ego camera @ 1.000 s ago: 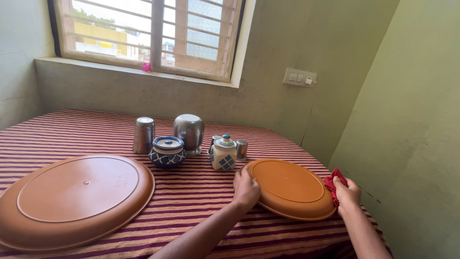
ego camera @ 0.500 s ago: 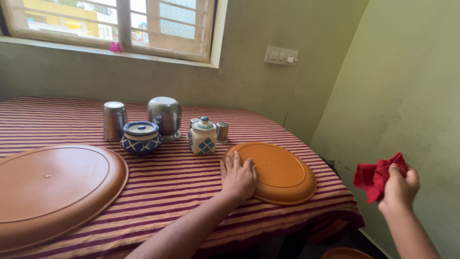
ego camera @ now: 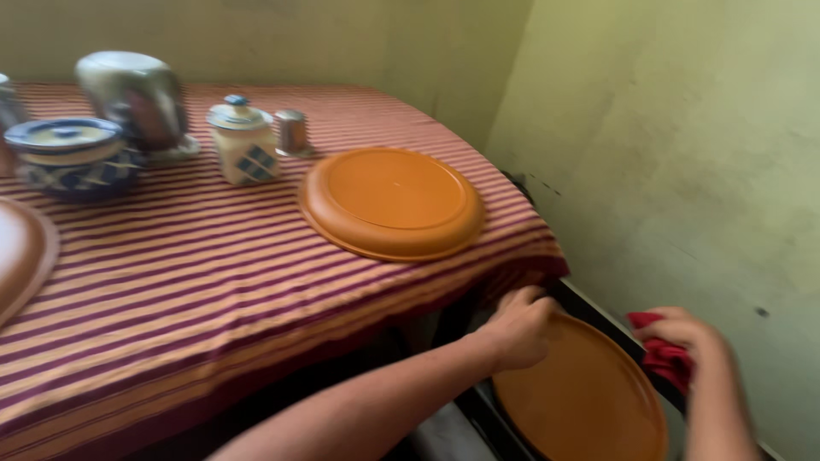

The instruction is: The person wipes the front and back of several plates with a red cloth and places them upside down on a table next to other kitchen items.

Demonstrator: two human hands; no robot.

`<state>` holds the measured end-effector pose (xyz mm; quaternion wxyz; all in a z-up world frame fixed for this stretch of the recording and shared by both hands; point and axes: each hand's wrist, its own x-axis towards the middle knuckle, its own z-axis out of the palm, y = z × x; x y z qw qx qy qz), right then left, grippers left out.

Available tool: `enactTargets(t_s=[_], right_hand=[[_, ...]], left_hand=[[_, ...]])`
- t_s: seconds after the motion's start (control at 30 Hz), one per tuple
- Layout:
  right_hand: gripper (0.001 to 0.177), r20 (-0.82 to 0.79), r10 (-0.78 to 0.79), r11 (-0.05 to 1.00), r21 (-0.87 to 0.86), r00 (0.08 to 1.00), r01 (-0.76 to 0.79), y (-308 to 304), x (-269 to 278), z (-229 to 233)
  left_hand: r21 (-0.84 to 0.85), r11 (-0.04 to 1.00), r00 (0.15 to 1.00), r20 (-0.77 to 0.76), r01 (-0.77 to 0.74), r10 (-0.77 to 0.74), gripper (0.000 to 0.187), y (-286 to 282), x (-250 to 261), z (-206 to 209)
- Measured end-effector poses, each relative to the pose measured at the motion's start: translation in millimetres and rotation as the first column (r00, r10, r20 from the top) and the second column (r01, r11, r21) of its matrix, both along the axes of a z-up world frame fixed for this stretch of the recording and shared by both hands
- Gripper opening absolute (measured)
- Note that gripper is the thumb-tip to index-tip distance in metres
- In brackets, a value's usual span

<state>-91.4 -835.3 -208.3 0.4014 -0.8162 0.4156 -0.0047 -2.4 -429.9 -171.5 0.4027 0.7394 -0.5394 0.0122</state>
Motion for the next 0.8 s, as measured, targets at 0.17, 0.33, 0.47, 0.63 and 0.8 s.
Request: enactTargets(t_s=[0.17, 0.33, 0.47, 0.63, 0.8], right_hand=[[0.044, -0.277, 0.035, 0.995, -0.083, 0.960, -0.061, -15.7, 2.4, -59.2], [0.046, -0.259, 0.002, 0.995, -0.096, 0.966, -0.027, -28.6, 11.9, -88.7], [0.039, -0.209, -0.064, 0.970, -0.244, 0.976, 0.011, -10.0, 6.8, -86.3], [0.033, -0.256, -0.232, 0.883, -0.461, 0.938, 0.093, 39.8, 1.3, -53.4], [0.030, -0.242, -0.100, 0.883, -0.469, 0.965, -0.026, 27.8, 1.8, -46.7]], left_hand=[[0.455, 0.885, 0.823, -0.461, -0.104, 0.334, 0.065, -40.2, -25.2, -74.9], [0.554, 0.799, 0.617, -0.551, -0.233, 0.562, 0.069, -30.5, -33.1, -79.7], [0.561, 0.797, 0.589, -0.575, -0.222, 0.568, 0.067, -16.9, -30.2, -58.4], [0.490, 0.831, 0.592, -0.597, -0.265, 0.541, 0.064, -10.5, -35.7, -52.5], [0.542, 0.789, 0.538, -0.589, -0.291, 0.603, 0.068, -19.0, -29.9, -58.5]])
